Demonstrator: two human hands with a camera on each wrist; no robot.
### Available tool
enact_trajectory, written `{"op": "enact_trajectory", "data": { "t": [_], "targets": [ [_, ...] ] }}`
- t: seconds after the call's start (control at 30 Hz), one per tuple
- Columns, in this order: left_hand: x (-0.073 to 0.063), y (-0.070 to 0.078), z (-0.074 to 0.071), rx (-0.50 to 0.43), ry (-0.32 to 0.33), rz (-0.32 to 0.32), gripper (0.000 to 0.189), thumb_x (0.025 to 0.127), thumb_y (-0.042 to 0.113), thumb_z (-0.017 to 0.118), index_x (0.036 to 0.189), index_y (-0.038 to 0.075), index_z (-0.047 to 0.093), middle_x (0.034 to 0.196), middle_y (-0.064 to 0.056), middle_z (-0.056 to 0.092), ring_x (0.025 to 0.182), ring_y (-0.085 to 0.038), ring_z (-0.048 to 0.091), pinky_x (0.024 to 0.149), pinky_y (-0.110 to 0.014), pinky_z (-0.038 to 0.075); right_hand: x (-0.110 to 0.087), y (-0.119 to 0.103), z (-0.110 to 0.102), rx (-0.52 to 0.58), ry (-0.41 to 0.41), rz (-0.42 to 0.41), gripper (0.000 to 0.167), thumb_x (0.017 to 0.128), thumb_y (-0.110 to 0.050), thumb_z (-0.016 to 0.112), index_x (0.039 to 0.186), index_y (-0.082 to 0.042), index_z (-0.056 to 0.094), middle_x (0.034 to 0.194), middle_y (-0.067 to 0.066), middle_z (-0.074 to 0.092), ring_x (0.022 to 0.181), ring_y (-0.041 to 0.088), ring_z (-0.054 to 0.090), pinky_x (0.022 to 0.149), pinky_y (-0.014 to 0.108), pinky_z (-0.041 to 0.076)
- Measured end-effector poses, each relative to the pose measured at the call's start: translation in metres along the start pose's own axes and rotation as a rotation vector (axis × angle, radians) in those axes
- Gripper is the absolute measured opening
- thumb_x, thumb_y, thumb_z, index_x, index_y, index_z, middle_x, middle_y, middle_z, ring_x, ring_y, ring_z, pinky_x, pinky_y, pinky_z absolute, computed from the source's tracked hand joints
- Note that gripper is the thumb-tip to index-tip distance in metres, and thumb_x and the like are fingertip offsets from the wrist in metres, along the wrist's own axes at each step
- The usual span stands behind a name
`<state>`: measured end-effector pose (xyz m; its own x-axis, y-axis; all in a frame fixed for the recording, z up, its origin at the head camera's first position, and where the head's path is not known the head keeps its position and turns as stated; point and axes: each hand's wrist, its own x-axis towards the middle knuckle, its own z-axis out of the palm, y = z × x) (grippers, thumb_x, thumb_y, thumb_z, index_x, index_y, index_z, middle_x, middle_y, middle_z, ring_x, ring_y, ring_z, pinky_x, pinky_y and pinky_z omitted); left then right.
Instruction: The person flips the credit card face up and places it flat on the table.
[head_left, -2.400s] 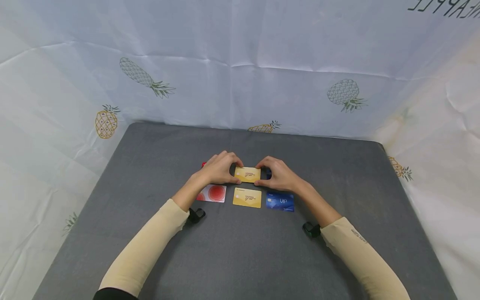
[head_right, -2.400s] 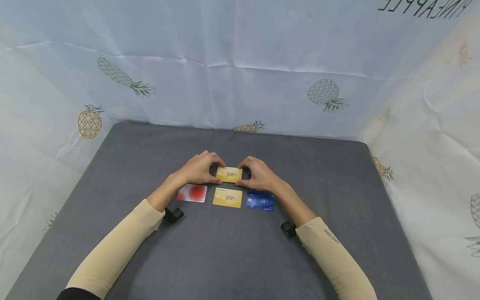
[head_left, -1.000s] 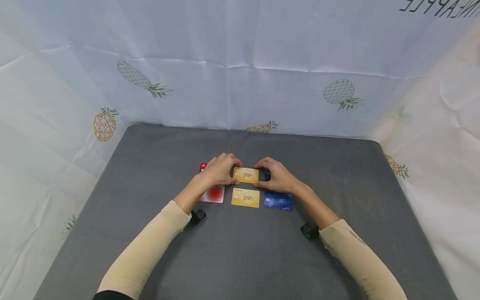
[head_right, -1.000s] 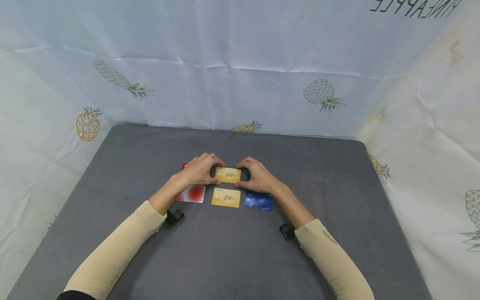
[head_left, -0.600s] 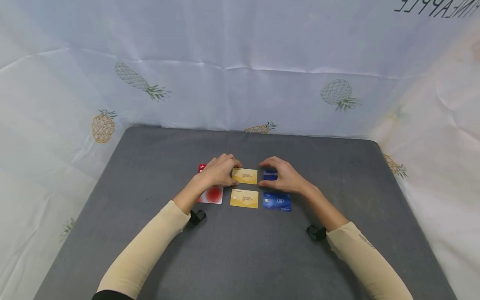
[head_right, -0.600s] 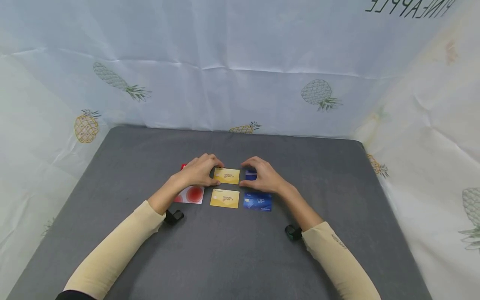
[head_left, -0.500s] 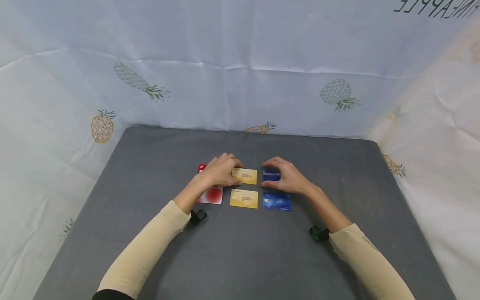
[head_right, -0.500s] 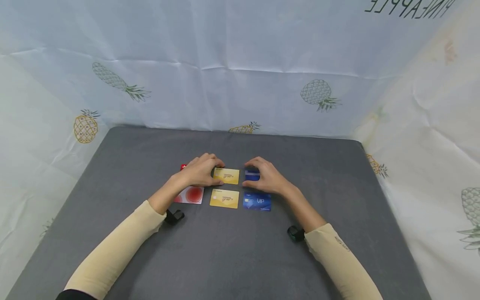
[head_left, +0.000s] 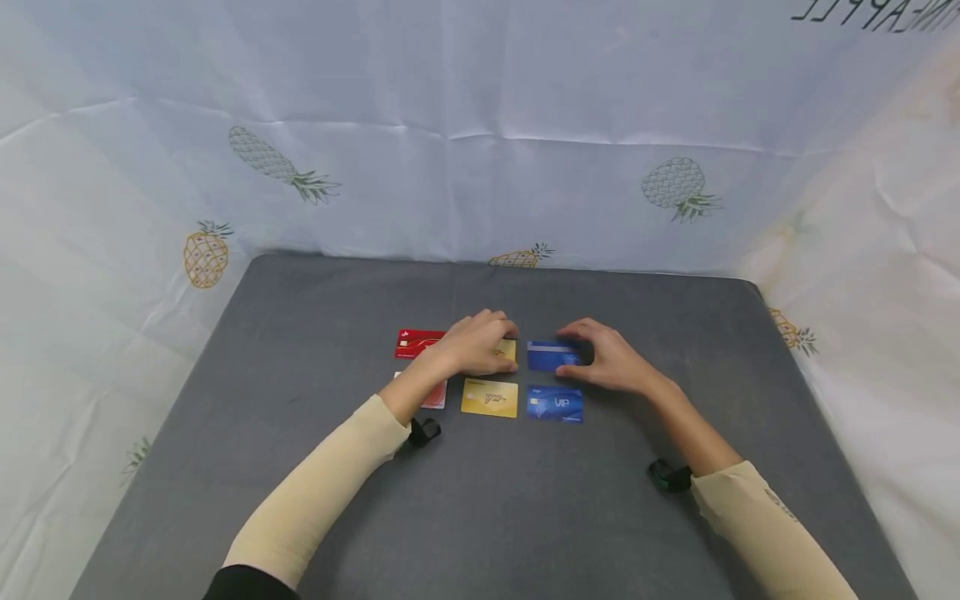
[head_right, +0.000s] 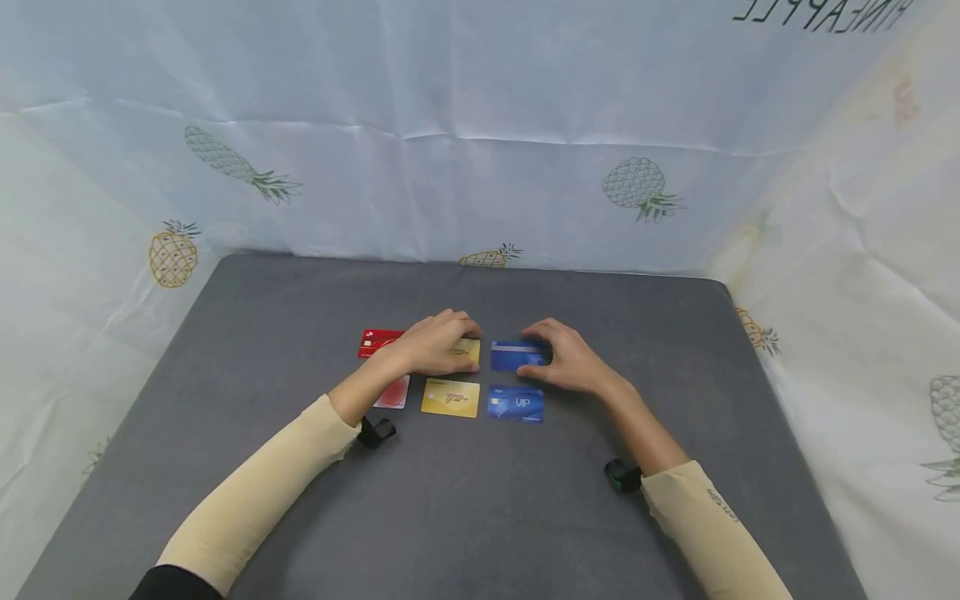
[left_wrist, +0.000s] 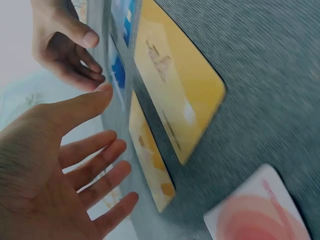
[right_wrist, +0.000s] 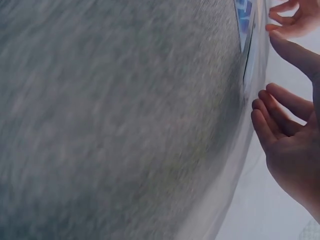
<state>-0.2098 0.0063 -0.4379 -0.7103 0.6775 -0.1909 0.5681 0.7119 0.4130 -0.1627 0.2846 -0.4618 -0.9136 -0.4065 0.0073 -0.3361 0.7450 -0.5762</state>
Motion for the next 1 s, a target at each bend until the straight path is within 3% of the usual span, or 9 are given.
{"op": "enact_trajectory", "data": {
  "t": [0.37,0.6,1.0],
  "targets": [
    [0.018,0.016,0.006,-0.02,-0.061,0.029,0.06,0.1,0.04,0.079,0.151,0.011,0.063,0.149,-0.009,0.061,0.135,-0.027,0.056,0.117,-0.048,0.05,-0.006,0.012,-0.008,-0.036,-0.046,0.033,0.064,0.089,-0.028,0.09,0.139,0.004,0.068,0.141,0.025,0.066,0.132,0.043,0.064,0.112,0.064,0.05],
    [0.024,0.017,0.01,0.035,-0.024,0.028,0.064,0.093,0.044,0.087,0.146,0.013,0.067,0.144,-0.008,0.063,0.131,-0.026,0.058,0.112,-0.047,0.053,-0.005,0.013,-0.007,-0.05,-0.067,-0.004,0.057,0.09,-0.022,0.09,0.135,0.006,0.07,0.141,0.026,0.063,0.131,0.046,0.062,0.11,0.065,0.05],
    [0.027,0.016,0.014,0.022,0.046,0.04,0.06,0.088,0.044,0.091,0.137,0.014,0.073,0.138,-0.007,0.069,0.127,-0.026,0.062,0.107,-0.046,0.055,-0.007,0.017,-0.006,-0.093,-0.053,-0.06,0.048,0.093,-0.021,0.087,0.131,0.004,0.072,0.135,0.023,0.066,0.125,0.041,0.066,0.107,0.062,0.054]
  ]
}}
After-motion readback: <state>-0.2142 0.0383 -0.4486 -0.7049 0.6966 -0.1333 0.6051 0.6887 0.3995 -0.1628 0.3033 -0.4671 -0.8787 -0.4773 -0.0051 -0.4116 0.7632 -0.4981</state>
